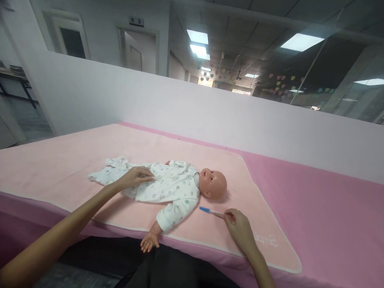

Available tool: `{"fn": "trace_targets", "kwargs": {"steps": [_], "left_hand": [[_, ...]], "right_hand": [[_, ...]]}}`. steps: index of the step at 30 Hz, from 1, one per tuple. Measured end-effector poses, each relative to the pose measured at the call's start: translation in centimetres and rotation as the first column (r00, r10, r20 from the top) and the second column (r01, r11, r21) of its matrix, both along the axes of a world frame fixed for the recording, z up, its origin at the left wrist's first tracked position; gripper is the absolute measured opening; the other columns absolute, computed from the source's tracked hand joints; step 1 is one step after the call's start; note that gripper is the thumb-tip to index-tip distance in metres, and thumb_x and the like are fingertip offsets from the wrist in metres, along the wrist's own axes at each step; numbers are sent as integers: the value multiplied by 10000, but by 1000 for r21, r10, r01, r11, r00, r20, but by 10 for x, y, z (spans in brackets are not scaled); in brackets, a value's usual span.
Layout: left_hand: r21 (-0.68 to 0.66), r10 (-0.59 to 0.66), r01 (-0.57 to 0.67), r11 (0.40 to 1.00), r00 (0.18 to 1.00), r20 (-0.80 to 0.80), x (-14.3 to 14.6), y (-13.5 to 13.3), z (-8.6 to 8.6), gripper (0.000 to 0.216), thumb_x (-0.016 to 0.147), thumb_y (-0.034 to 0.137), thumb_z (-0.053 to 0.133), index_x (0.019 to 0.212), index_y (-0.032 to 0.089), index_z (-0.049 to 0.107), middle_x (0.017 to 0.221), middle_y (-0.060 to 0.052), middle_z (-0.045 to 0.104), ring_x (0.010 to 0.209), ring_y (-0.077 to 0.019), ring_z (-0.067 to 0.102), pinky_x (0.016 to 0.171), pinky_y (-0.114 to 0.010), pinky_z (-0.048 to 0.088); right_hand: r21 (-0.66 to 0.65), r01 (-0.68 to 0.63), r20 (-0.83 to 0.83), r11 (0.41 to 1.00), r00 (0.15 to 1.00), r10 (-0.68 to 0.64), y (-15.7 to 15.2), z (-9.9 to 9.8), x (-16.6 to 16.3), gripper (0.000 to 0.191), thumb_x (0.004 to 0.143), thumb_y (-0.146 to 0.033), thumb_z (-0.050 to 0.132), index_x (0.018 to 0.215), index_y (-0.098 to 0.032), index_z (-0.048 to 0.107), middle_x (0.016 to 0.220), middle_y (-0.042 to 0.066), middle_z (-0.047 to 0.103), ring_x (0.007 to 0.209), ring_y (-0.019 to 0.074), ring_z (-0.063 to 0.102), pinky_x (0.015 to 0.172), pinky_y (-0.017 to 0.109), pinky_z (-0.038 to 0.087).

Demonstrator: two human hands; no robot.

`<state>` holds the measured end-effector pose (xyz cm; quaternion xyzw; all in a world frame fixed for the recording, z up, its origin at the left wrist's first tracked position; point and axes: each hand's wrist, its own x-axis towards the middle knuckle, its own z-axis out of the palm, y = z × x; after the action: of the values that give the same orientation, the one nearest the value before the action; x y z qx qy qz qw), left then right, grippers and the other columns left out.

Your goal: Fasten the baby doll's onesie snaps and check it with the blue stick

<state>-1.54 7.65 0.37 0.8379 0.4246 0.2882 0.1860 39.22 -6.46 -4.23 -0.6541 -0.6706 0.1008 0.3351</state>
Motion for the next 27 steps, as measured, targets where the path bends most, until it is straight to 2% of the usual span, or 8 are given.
{"fn": "trace_targets", "kwargs": {"steps": [4,7,10,15,19,21,24,27], "left_hand": [[-109,-39,40,993,999,19,2,1,4,332,731,514,501,779,224,655,830,-15,651,788,-179,572,708,-259,423],[-141,-6,14,990,998,61,1,7,4,331,709,502,532,814,208,640,772,-13,644,746,-173,576,674,-255,429],[-146,37,-25,989,996,77,0,15,3,363,671,497,572,872,202,635,733,-11,638,720,-174,577,649,-256,435],[-217,-60,69,974,997,47,-4,23,5,307,692,458,543,844,214,652,818,-19,666,802,-186,587,711,-263,442],[-236,-55,59,970,998,22,-6,25,5,266,697,400,531,843,214,653,804,-14,667,779,-180,588,687,-258,441],[-165,0,1,986,1000,2,-1,24,7,244,689,361,535,845,210,648,801,-11,662,754,-176,585,677,-261,437],[52,114,-115,992,993,28,24,20,11,213,704,298,508,856,208,628,885,-18,650,773,-178,572,692,-280,426],[236,112,-131,963,990,90,69,8,12,190,768,250,433,853,208,598,901,-23,633,802,-175,559,703,-291,418]], "right_hand": [[0,-39,-264,999,964,37,2,24,-7,259,728,-428,539,767,-188,630,815,72,653,772,207,591,713,315,455],[13,-81,-404,997,912,79,8,30,-15,298,701,-457,579,763,-168,621,755,71,637,709,189,581,634,289,459],[2,-114,-475,993,874,101,12,28,-25,346,693,-499,577,746,-158,594,637,43,584,592,158,540,530,263,432],[-43,-183,-526,982,840,133,16,25,-36,332,731,-499,525,659,-174,528,559,-10,516,478,107,469,453,225,383],[-159,-182,-576,970,815,59,22,13,-37,327,734,-489,486,671,-172,537,547,-16,521,417,94,448,365,199,328],[-223,-219,-600,950,799,43,24,5,-40,347,743,-485,454,712,-165,585,560,16,551,431,110,474,335,199,308],[-249,-342,-578,906,803,145,25,8,-48,350,766,-452,431,720,-179,646,613,63,596,520,136,528,364,212,345],[-271,-470,-412,840,845,341,27,52,-54,343,782,-438,460,676,-193,675,650,59,628,591,145,554,472,241,416]]}}
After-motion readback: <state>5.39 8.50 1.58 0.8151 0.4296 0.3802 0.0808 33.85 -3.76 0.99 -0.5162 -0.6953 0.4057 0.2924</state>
